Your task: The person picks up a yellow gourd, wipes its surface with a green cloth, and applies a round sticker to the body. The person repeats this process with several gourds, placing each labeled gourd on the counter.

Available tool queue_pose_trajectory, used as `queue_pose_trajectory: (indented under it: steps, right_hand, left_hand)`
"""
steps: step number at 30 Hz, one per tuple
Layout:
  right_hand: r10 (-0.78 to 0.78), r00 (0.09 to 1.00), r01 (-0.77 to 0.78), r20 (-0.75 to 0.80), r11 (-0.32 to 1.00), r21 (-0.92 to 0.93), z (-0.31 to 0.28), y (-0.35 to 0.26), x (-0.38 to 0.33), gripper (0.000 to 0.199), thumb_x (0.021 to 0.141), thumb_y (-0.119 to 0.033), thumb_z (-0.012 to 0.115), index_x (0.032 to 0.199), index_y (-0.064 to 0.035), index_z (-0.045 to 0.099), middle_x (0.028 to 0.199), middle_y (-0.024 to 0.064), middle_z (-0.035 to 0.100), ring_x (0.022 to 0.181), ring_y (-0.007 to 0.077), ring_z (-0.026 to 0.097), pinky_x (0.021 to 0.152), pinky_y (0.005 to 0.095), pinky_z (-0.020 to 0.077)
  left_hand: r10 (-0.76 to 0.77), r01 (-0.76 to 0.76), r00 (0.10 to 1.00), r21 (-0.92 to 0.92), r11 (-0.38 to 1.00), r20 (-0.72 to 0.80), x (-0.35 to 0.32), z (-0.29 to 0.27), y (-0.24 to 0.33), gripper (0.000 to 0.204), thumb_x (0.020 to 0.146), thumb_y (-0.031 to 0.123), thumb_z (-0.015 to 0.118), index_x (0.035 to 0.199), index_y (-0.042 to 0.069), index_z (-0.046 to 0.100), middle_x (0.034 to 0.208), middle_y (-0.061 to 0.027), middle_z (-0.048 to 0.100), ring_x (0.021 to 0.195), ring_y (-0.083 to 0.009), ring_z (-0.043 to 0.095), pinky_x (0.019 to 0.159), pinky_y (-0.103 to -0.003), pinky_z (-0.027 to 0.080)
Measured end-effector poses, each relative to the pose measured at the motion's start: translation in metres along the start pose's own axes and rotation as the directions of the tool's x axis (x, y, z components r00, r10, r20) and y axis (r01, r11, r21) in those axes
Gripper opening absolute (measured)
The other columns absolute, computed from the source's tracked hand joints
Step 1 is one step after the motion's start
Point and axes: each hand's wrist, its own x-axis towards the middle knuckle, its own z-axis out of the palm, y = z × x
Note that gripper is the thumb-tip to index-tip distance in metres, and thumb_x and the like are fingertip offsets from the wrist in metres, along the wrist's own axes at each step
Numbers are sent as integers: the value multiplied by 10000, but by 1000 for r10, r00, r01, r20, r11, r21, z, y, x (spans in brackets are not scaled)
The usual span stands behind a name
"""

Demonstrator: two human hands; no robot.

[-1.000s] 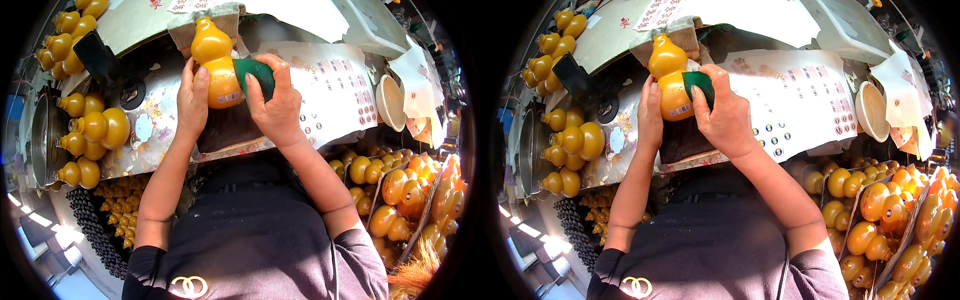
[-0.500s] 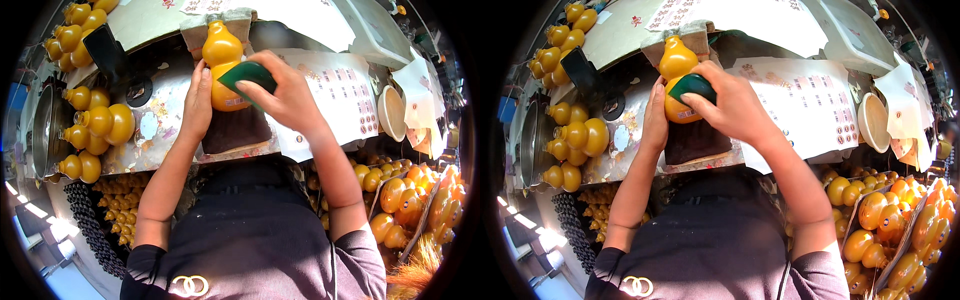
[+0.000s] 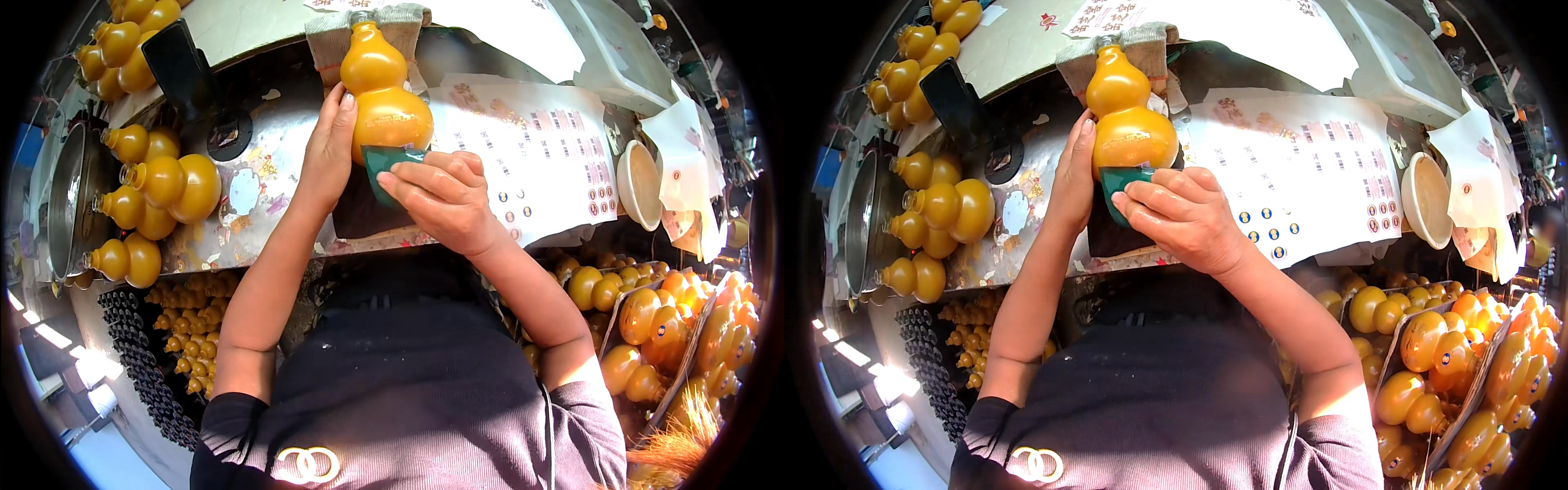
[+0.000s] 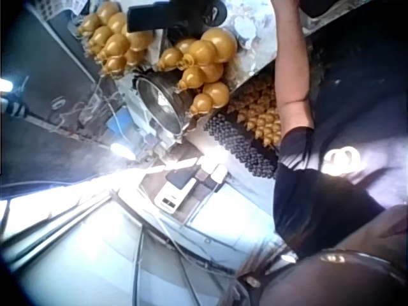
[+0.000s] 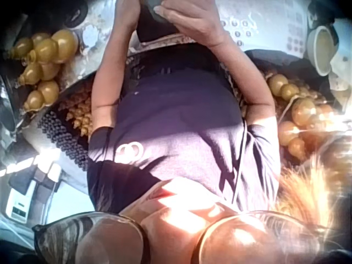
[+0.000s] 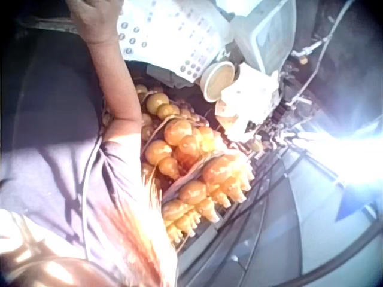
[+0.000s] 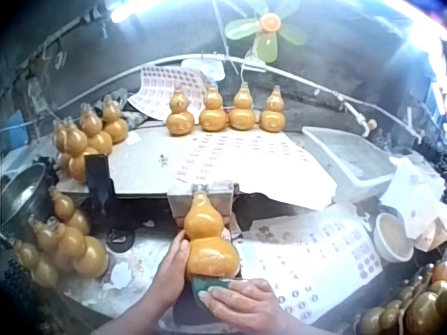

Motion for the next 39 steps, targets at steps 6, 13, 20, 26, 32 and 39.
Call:
queue_pose_trajectory:
  steps: [6,13,20,26,32,39]
  right_hand:
    - [-29,991,15,133,995,100,-8,4,2,255,729,-86,704,973,-146,664,978,-42,626,878,129,604,719,272,422]
    - [413,870,-492,268,752,439,-12,43,51,304,867,-203,671,1100,-22,597,995,136,635,911,266,620,798,332,493]
    - [410,843,-528,348,755,388,2,79,65,358,881,-280,679,1093,-3,598,921,116,644,853,190,619,778,306,489]
    - [14,991,8,-130,985,171,-1,67,61,258,741,-93,691,996,-78,652,900,93,658,786,256,642,663,363,495]
    - [-100,959,19,264,956,293,-18,5,-13,307,694,-51,682,994,-112,673,1007,26,617,877,175,612,693,307,454]
    - [380,923,-370,61,832,412,-32,9,-21,330,657,57,756,953,-83,713,913,68,672,826,244,620,757,324,477]
  left_hand:
    - [-28,28,1000,-40,999,0,-1,2,4,518,1042,361,333,1417,4,341,1310,-126,510,1208,-178,505,1026,-298,387]
    - [-8,8,1000,-33,999,2,-2,-1,-3,602,1021,440,372,1429,0,322,1341,-133,480,1235,-184,480,1041,-302,371]
    - [-18,19,1000,36,999,-16,-7,3,3,625,1014,451,382,1437,-5,315,1352,-136,473,1251,-188,464,1045,-303,359]
    - [-70,69,995,-22,997,-74,-5,-3,5,564,1017,407,392,1414,7,361,1336,-127,490,1225,-180,479,1037,-293,363]
    - [-88,89,993,15,996,-77,32,-11,13,463,1011,423,423,1281,50,472,1165,-55,571,1068,-123,544,951,-271,404]
    - [-14,-4,998,264,965,67,44,-9,54,334,944,281,604,1158,29,556,1009,-11,606,935,-79,558,834,-241,445]
